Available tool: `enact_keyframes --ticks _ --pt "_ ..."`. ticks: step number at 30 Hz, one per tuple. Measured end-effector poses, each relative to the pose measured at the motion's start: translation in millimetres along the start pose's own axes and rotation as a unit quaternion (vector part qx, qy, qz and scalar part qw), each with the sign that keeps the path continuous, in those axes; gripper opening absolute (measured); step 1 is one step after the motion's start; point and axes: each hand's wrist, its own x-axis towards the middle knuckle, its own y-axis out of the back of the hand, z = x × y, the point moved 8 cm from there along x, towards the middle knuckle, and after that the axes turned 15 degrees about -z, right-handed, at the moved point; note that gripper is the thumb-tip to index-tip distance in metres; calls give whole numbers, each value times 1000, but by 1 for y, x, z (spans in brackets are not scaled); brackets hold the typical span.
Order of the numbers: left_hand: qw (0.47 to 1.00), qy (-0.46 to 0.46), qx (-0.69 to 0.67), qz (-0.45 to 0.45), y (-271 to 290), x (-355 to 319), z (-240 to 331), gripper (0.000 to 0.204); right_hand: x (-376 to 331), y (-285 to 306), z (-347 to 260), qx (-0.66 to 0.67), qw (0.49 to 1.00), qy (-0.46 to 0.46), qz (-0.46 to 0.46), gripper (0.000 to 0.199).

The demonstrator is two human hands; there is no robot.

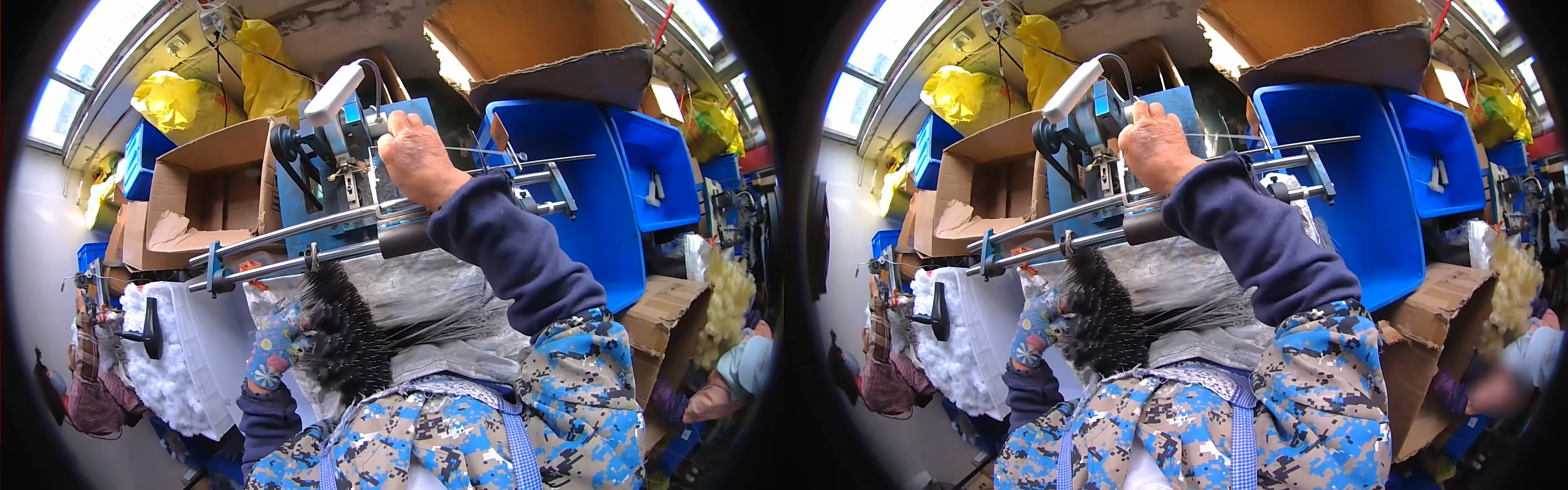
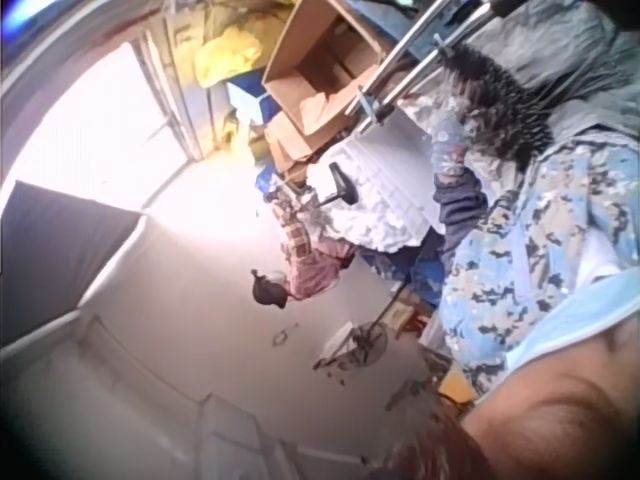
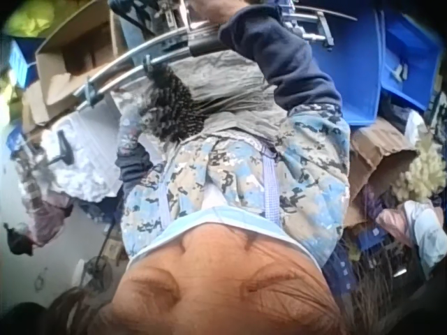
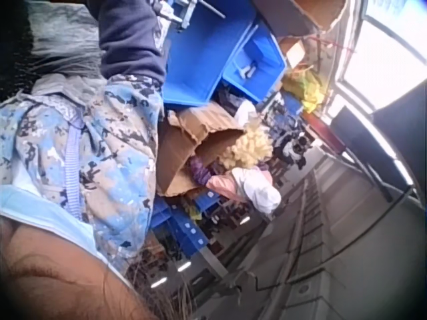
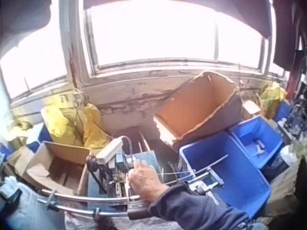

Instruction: The person operates a blue benchtop machine, repeatedly pulling a horizontal lever to drive a mechanism while holding a bundle of black bristles against a silver sheet. The person wears patterned gloves and a camouflage-patterned jacket. The workspace is cluttered with boxes and bins.

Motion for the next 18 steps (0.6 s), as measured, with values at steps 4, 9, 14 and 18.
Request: enact_keyframes --ticks 4,9,14,18 --pt "998 8 -57 -15 -3 0 -15 24 12 -22 10 -46 998 -19 -44 16" --pt "1000 17 -20 12 -2 -3 -11 22 16 -34 10 -24 999 -2 -42 12" --pt "992 -9 -53 118 3 -6 -12 18 15 -34 11 -10 1000 6 -23 12" --pt "987 -69 -29 145 27 9 30 16 16 -34 12 23 999 16 -18 14"
